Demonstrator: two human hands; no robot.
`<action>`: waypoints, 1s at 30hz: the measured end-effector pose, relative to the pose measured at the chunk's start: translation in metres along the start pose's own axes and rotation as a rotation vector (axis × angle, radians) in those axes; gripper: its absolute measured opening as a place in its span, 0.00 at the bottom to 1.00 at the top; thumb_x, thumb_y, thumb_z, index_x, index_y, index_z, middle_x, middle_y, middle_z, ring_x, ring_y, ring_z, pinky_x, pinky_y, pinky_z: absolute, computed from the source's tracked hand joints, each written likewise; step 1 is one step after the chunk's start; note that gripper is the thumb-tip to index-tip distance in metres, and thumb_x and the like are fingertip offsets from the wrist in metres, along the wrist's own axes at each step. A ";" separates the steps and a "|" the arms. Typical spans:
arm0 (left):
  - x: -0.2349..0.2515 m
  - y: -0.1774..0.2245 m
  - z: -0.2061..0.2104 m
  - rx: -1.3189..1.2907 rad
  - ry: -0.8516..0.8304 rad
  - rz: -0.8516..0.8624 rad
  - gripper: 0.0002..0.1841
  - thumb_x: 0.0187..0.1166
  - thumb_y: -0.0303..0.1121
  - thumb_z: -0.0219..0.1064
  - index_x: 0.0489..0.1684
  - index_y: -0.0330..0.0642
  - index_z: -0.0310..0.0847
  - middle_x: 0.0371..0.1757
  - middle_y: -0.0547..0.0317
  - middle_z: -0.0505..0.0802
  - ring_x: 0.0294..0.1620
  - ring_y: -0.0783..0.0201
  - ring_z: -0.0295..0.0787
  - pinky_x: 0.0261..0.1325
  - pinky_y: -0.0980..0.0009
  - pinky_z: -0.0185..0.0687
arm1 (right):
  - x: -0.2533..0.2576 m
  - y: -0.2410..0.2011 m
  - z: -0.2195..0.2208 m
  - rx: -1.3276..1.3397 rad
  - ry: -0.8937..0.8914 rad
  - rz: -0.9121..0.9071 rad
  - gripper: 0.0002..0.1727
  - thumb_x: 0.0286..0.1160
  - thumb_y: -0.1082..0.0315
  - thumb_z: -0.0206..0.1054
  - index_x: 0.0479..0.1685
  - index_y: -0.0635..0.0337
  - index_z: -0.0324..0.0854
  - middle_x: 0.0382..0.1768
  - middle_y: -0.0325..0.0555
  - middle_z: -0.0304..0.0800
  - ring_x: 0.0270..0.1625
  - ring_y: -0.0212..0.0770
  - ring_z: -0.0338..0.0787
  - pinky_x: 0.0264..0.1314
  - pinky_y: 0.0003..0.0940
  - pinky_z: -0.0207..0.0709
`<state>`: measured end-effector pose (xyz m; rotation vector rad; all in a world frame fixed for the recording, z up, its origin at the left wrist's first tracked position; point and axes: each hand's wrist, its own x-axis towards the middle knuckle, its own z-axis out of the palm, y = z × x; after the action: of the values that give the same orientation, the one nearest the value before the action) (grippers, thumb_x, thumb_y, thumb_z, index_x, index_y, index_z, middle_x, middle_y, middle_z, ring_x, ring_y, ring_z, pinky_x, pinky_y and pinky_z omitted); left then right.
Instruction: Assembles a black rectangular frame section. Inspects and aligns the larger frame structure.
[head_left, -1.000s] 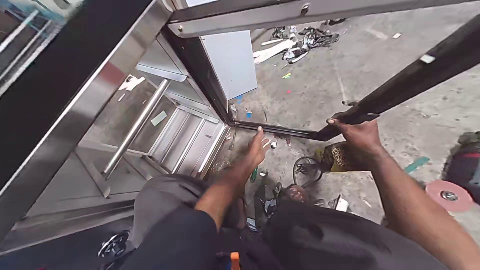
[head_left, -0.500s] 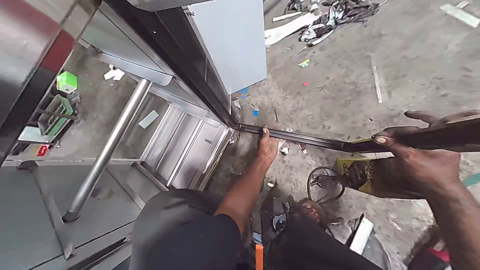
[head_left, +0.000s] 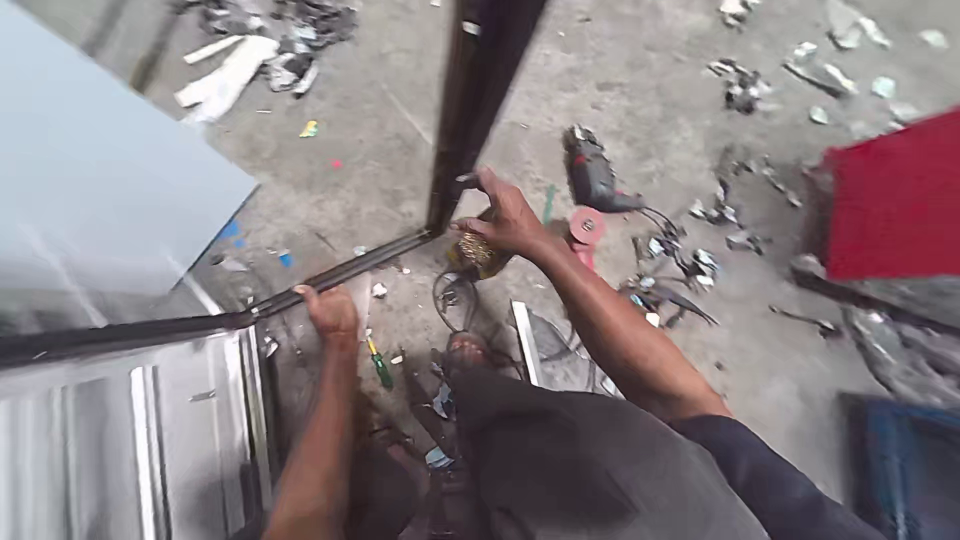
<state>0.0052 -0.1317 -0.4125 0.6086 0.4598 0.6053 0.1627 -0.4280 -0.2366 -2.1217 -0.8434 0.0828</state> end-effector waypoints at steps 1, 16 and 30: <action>0.002 0.001 0.003 0.009 -0.011 0.003 0.31 0.96 0.51 0.28 0.87 0.39 0.51 0.81 0.46 0.75 0.82 0.55 0.72 0.87 0.52 0.65 | -0.017 0.004 -0.016 -0.073 0.050 -0.017 0.43 0.69 0.60 0.80 0.86 0.60 0.66 0.65 0.46 0.91 0.70 0.41 0.88 0.80 0.44 0.77; 0.003 0.006 -0.005 0.077 0.008 -0.044 0.34 0.95 0.55 0.32 0.84 0.33 0.52 0.77 0.38 0.78 0.79 0.49 0.76 0.85 0.48 0.69 | -0.480 0.039 -0.020 -0.087 0.791 1.414 0.19 0.79 0.62 0.70 0.64 0.61 0.81 0.43 0.47 0.96 0.39 0.42 0.96 0.47 0.47 0.92; 0.000 0.010 0.000 0.106 -0.007 -0.070 0.35 0.94 0.58 0.30 0.82 0.33 0.54 0.74 0.40 0.79 0.76 0.51 0.78 0.82 0.53 0.71 | -0.425 0.024 0.086 -0.224 0.033 1.056 0.28 0.65 0.39 0.77 0.52 0.53 0.87 0.46 0.50 0.91 0.49 0.52 0.92 0.50 0.58 0.86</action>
<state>0.0009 -0.1253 -0.4063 0.6925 0.5068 0.5144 -0.1817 -0.6327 -0.4053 -2.5479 0.3797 0.5104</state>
